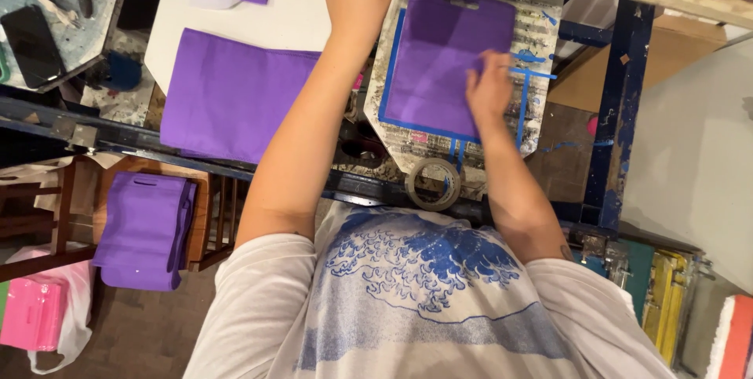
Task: Screen printing a white logo onto purple tote bags using a manual screen press and squeegee.
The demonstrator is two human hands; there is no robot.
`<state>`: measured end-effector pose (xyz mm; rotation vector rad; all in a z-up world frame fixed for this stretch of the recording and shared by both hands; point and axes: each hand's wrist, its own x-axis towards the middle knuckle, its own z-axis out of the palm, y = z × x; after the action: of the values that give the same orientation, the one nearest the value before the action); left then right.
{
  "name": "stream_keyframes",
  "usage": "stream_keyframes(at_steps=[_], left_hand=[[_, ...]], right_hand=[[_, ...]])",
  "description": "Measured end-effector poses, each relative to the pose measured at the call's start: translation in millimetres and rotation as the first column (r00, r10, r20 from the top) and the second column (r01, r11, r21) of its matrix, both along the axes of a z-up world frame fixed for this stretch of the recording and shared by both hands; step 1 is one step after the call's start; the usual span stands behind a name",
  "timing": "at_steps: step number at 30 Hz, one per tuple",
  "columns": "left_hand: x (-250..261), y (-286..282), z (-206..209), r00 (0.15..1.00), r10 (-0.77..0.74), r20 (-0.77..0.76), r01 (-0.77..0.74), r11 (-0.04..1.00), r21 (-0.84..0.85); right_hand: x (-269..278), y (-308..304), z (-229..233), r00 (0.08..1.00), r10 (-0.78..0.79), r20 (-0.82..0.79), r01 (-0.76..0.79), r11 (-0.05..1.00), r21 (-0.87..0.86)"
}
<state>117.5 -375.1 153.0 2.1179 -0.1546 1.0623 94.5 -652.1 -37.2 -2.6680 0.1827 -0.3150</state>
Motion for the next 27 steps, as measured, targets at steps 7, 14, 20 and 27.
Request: stream_keyframes(at_steps=[7,14,20,27], left_hand=[[-11,-2,11,0.999,0.020,0.041,-0.022,0.998,0.062],[-28,-2,27,0.990,-0.128,-0.062,0.128,0.992,0.001],[-53,-14,6,0.988,-0.139,-0.074,0.117,0.963,-0.242],[-104,-9,-46,0.924,-0.028,-0.382,-0.112,0.934,-0.339]], right_hand=[[-22,36,0,0.526,0.798,-0.295,-0.844,0.532,-0.067],[49,49,-6,0.652,0.692,-0.311,-0.753,0.639,-0.157],[92,50,-62,0.943,0.253,-0.215,-0.297,0.932,-0.206],[-47,34,-13,0.775,0.567,-0.279,-0.607,0.791,-0.080]])
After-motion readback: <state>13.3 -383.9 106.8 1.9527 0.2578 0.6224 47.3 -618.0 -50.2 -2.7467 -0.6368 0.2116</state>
